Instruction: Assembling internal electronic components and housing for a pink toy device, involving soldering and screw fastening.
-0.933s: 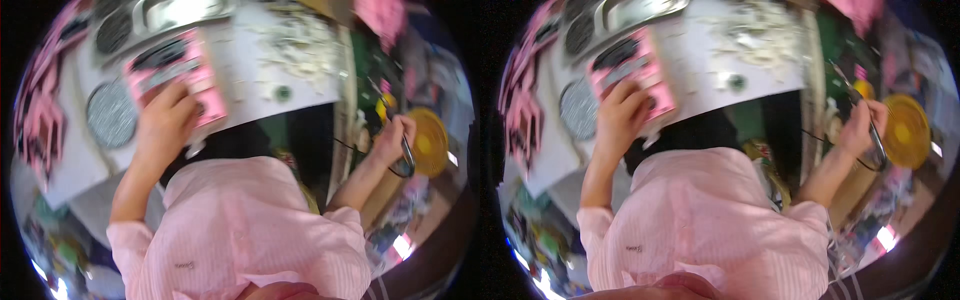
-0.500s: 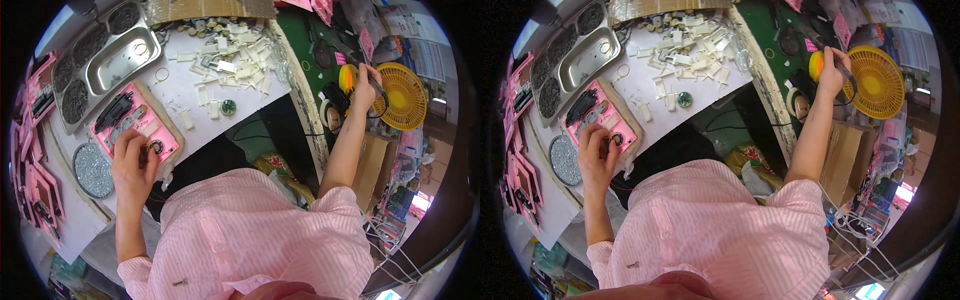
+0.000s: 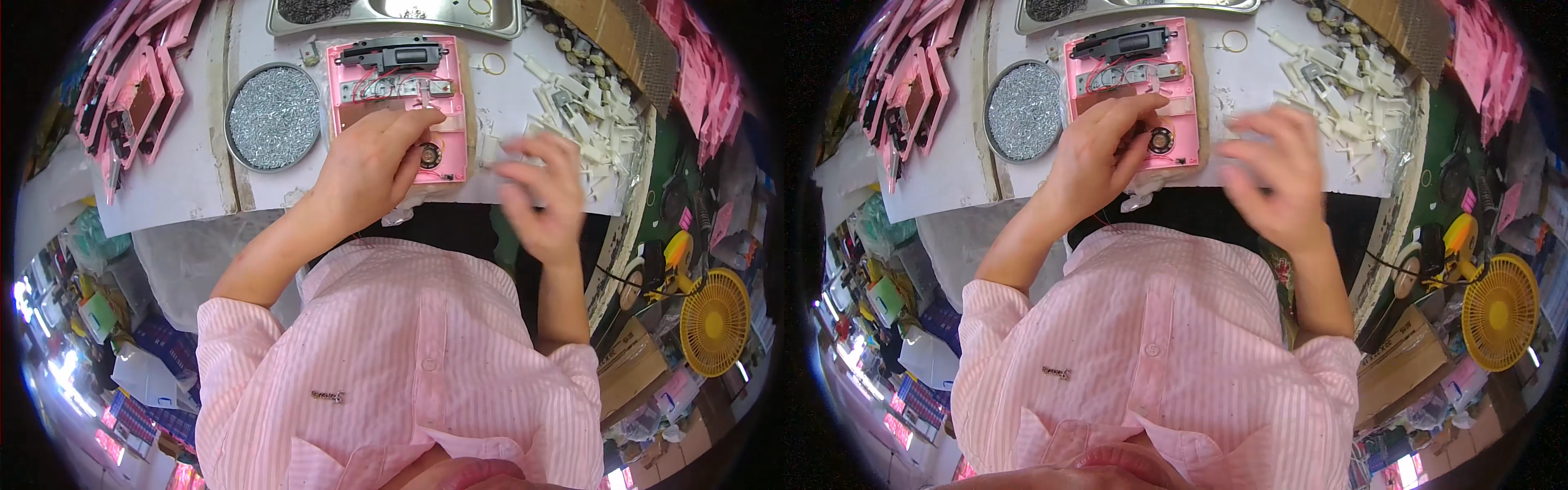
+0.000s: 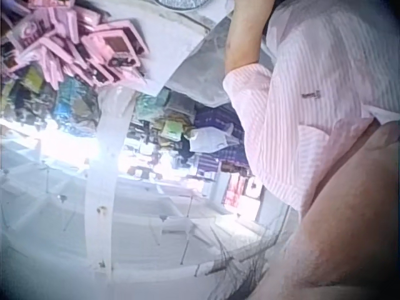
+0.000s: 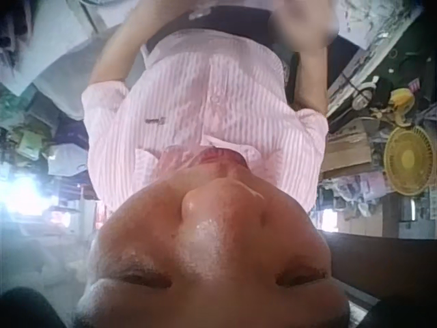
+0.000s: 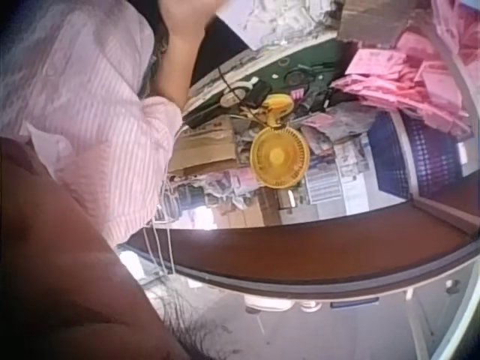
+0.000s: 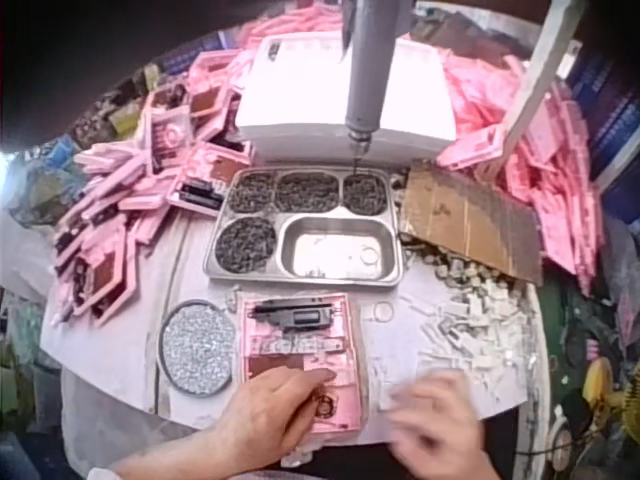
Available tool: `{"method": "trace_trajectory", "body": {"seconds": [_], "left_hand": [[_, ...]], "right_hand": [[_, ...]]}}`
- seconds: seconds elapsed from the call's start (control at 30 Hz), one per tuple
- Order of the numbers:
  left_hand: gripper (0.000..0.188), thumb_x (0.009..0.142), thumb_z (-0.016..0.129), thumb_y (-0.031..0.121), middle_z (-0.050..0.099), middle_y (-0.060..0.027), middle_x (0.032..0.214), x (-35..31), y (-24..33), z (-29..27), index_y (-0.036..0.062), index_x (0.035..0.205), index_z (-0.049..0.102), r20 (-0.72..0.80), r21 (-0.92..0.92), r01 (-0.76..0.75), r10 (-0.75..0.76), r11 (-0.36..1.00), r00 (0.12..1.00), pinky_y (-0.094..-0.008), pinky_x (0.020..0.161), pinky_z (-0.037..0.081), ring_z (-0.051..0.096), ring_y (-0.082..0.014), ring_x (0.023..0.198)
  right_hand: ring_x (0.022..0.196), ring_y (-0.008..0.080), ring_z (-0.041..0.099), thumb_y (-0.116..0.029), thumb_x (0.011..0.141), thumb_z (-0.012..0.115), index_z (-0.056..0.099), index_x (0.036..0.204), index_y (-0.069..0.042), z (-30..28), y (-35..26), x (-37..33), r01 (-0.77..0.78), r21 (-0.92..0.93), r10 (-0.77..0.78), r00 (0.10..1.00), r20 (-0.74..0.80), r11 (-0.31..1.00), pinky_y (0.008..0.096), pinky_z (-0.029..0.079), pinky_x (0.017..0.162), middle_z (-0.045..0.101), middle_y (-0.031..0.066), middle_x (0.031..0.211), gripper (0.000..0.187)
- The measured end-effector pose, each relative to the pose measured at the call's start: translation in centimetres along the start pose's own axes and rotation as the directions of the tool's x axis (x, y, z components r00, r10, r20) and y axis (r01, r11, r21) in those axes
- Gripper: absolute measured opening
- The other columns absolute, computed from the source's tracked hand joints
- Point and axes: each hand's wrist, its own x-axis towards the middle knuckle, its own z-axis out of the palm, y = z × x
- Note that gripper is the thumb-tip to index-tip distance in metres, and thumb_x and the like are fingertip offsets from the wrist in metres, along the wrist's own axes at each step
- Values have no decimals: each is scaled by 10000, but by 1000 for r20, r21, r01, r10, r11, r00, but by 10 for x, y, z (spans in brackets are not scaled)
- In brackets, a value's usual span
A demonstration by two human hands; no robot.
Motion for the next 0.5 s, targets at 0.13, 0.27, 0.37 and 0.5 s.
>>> {"method": "trace_trajectory", "body": {"seconds": [0.13, 0.27, 0.37, 0.5], "left_hand": [[283, 852, 646, -11, 687, -115, 961, -9, 3, -4, 30, 1132, 647, -5, -301, 200, -211, 932, 977, -422, 778, 549, 671, -313, 870], [320, 810, 692, 8, 663, -88, 1070, -4, -1, -12, 74, 1122, 665, -109, -73, 66, -73, 995, 991, -399, 794, 533, 656, -281, 915], [302, 787, 740, 56, 632, -68, 1202, 27, -2, -14, 123, 1077, 691, -103, 341, -180, 227, 923, 968, -405, 865, 495, 618, -270, 1030], [175, 769, 724, 169, 621, -29, 1205, 49, -15, -15, 150, 943, 726, -49, 537, -202, 270, 819, 962, -463, 984, 394, 541, -258, 1155]], "right_hand": [[1385, 469, 321, -255, 788, 783, 747, 1062, -99, 36, -14, 29, 11, -126, -1, 997, 74, 992, 550, 304, 1120, 506, 150, 1460, 317], [1402, 526, 270, -268, 821, 759, 726, 1117, -81, 50, -32, 20, -99, -210, 111, 993, 45, 973, 583, 248, 1147, 430, 227, 1524, 352], [1387, 532, 285, -256, 839, 745, 711, 1129, -60, 49, -39, 22, -114, -206, 127, 991, 51, 972, 590, 260, 1139, 447, 242, 1501, 351], [1159, 382, 569, -189, 857, 725, 712, 1052, -47, 38, -15, 30, -88, -105, 84, 996, -38, 991, 470, 458, 985, 654, 165, 1228, 242]]}}
